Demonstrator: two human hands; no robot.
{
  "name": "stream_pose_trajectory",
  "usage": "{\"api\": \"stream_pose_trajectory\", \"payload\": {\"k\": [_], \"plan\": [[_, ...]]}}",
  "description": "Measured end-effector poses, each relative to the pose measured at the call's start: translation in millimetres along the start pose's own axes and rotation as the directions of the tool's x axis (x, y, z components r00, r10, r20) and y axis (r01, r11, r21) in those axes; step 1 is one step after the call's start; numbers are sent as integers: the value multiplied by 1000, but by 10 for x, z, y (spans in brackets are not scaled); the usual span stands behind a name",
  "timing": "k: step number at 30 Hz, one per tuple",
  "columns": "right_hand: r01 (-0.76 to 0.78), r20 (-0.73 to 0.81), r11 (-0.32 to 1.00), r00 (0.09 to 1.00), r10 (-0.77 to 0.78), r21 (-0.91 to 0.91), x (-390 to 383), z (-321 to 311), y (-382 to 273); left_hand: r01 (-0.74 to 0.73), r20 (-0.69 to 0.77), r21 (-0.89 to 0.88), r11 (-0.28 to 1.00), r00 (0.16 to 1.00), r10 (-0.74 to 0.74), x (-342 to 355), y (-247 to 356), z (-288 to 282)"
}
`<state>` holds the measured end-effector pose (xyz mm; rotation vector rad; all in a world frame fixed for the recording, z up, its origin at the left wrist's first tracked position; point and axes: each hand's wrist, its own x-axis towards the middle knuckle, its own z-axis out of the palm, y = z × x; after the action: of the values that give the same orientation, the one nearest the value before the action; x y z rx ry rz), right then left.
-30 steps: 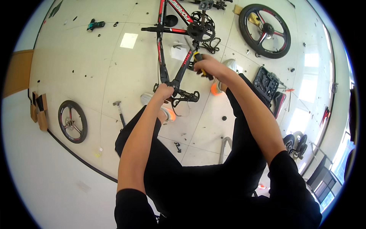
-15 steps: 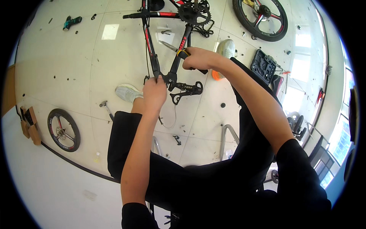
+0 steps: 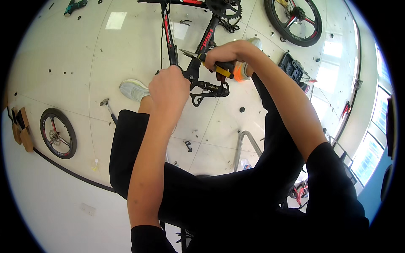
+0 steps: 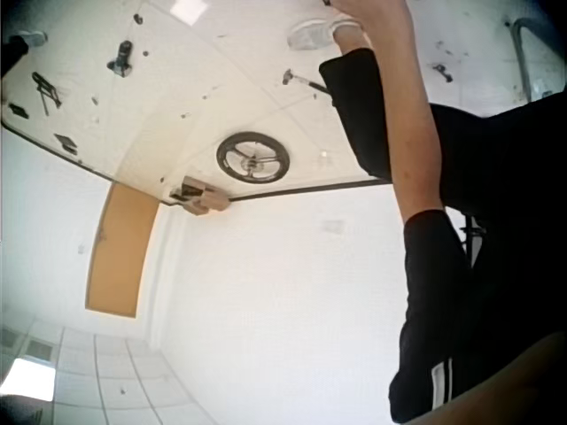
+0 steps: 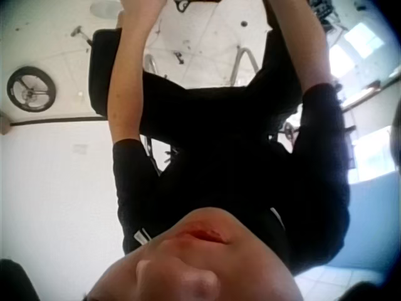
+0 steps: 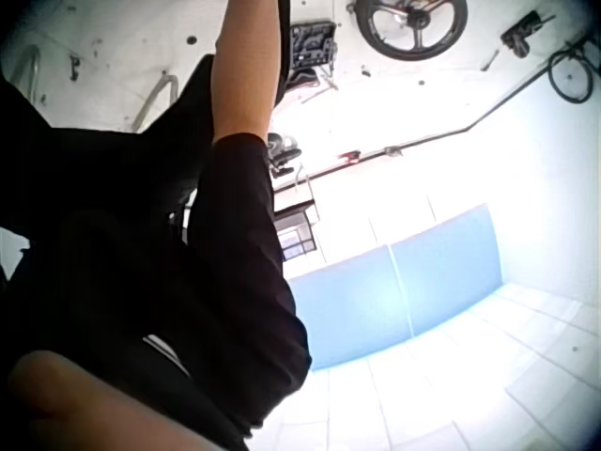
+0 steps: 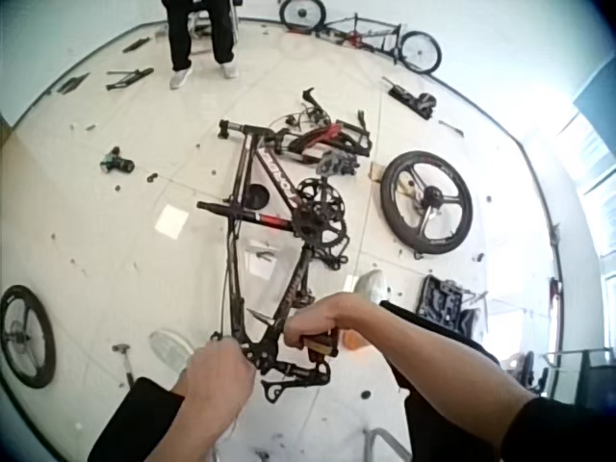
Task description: The person sits on the floor and uses pliers to cut zip ties and adjust cables on a disassembled bicycle. The person handles the handlebar area and brake cables while working on the bike frame.
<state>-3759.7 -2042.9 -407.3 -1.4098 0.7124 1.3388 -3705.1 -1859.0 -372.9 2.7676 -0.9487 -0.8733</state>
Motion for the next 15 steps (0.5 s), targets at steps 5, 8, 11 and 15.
{"api": "stream_pose_trajectory", "payload": {"k": [5, 8, 11, 15], "plan": [[-11, 95, 1000, 995, 10, 7, 171, -3, -139, 24, -178, 66, 998, 984, -12, 143, -228, -164], [27, 122, 996, 992, -38, 88, 135, -5, -164, 44, -218, 94, 995, 976, -22, 261, -306, -293], [91, 231, 967, 962, -148, 239, 222, -115, -89, 14, -292, 98, 995, 956, 15, 380, -393, -315], [123, 303, 917, 920, -249, 381, 350, -160, 7, 15, -320, 118, 993, 947, 24, 448, -358, -377]]}}
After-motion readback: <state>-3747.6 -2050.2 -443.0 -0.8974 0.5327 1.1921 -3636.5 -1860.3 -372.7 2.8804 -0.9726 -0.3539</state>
